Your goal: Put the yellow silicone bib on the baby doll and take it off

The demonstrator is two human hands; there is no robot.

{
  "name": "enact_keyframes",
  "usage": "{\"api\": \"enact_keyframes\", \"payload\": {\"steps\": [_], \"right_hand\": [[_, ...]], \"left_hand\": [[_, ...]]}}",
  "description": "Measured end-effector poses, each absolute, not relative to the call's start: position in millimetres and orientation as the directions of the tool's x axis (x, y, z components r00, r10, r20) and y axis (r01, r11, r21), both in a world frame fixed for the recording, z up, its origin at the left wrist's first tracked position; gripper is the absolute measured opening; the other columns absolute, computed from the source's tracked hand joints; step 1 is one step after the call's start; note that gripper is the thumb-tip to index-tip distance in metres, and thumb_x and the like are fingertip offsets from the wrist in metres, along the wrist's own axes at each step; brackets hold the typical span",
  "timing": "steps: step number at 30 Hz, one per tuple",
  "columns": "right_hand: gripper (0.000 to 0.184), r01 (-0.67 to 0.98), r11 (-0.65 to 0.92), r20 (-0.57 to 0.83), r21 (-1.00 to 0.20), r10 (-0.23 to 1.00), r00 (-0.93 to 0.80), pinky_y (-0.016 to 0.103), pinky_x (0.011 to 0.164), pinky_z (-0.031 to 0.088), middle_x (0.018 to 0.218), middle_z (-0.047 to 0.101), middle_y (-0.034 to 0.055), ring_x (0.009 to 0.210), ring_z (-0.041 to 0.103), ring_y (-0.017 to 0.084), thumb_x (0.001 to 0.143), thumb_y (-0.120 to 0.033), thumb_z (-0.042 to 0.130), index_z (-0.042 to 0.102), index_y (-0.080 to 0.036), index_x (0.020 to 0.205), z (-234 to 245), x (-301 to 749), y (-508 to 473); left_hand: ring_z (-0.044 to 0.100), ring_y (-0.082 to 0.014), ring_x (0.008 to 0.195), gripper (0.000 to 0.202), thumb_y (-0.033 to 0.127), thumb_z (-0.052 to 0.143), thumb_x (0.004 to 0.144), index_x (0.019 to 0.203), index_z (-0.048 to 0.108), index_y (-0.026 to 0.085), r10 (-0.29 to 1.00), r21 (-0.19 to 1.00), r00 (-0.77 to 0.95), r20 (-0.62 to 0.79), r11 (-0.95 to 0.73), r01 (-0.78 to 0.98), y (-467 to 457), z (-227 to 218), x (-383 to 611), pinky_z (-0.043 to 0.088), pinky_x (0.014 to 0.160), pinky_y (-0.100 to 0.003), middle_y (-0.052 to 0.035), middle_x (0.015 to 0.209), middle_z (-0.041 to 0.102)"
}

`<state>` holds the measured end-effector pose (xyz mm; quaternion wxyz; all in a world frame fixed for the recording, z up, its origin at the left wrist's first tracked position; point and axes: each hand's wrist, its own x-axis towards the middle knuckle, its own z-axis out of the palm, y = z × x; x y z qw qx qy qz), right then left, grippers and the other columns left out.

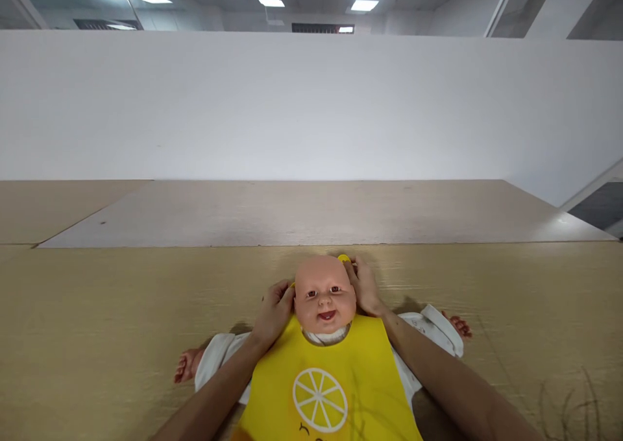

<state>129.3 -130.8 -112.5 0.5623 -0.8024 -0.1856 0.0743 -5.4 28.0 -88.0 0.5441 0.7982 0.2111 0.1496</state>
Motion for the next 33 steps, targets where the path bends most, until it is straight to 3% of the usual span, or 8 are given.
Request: {"api": "enact_keyframes", "payload": {"steps": [6, 15, 19, 24, 26, 33], "right_hand": [[0.027, 0.257, -0.456, 0.078, -0.852, 0.375, 0.924, 0.032, 0.062, 0.035, 0.079, 0.062, 0.0054, 0.071, 0.055, 0.020, 0.086, -0.048, 0.038, 0.052, -0.025, 0.087, -115, 136, -136], [0.026, 0.301, -0.550, 0.097, -0.779, 0.369, 0.924, 0.029, 0.056, 0.027, 0.071, 0.060, 0.0043, 0.061, 0.051, 0.018, 0.089, -0.045, 0.036, 0.051, -0.024, 0.087, -116, 137, -138], [0.026, 0.304, -0.527, 0.120, -0.794, 0.353, 0.928, 0.028, 0.057, 0.031, 0.074, 0.063, 0.0057, 0.065, 0.056, 0.019, 0.088, -0.040, 0.037, 0.054, -0.020, 0.086, -117, 141, -135], [0.028, 0.244, -0.464, 0.124, -0.852, 0.276, 0.953, 0.029, 0.063, 0.038, 0.074, 0.061, 0.0065, 0.069, 0.057, 0.020, 0.087, -0.040, 0.036, 0.053, -0.018, 0.084, -109, 144, -134], [0.030, 0.238, -0.432, 0.140, -0.870, 0.248, 0.959, 0.031, 0.065, 0.039, 0.074, 0.060, 0.0059, 0.070, 0.057, 0.020, 0.088, -0.043, 0.034, 0.051, -0.019, 0.088, -102, 142, -135], [0.033, 0.346, -0.231, 0.312, -0.909, 0.170, 0.935, 0.027, 0.066, 0.037, 0.071, 0.052, 0.0002, 0.068, 0.050, 0.015, 0.092, -0.050, 0.034, 0.044, -0.020, 0.084, -76, 134, -139]], "left_hand": [[0.051, -0.0169, 0.065, 0.025, 0.033, 0.044, 0.073, 0.058, 0.056, 0.018, 0.425, 0.941, 0.905, -0.015, -0.301, 0.157, 30, -82, -3, 0.036, 0.061, -0.025, 0.0003, 0.061, 0.057], [0.055, -0.0201, 0.069, 0.026, 0.035, 0.047, 0.070, 0.064, 0.064, 0.017, 0.442, 0.941, 0.896, -0.037, -0.285, 0.180, 31, -83, -2, 0.039, 0.062, -0.026, -0.0013, 0.065, 0.064], [0.051, -0.0167, 0.059, 0.022, 0.035, 0.050, 0.066, 0.057, 0.059, 0.017, 0.499, 0.964, 0.861, -0.099, -0.165, 0.207, 32, -87, -3, 0.036, 0.055, -0.024, 0.0013, 0.056, 0.056], [0.043, -0.0096, 0.043, 0.020, 0.035, 0.060, 0.062, 0.061, 0.051, 0.018, 0.631, 0.958, 0.730, -0.264, 0.262, 0.120, 27, -85, -5, 0.031, 0.043, -0.021, 0.0073, 0.048, 0.048], [0.043, -0.0085, 0.042, 0.022, 0.035, 0.064, 0.060, 0.063, 0.050, 0.018, 0.674, 0.934, 0.679, -0.292, 0.352, 0.052, 24, -81, -5, 0.032, 0.040, -0.020, 0.0084, 0.048, 0.048], [0.050, -0.0097, 0.049, 0.023, 0.034, 0.069, 0.056, 0.067, 0.056, 0.018, 0.693, 0.935, 0.683, -0.230, 0.352, -0.042, 23, -67, -8, 0.039, 0.044, -0.020, 0.0055, 0.055, 0.056]]}}
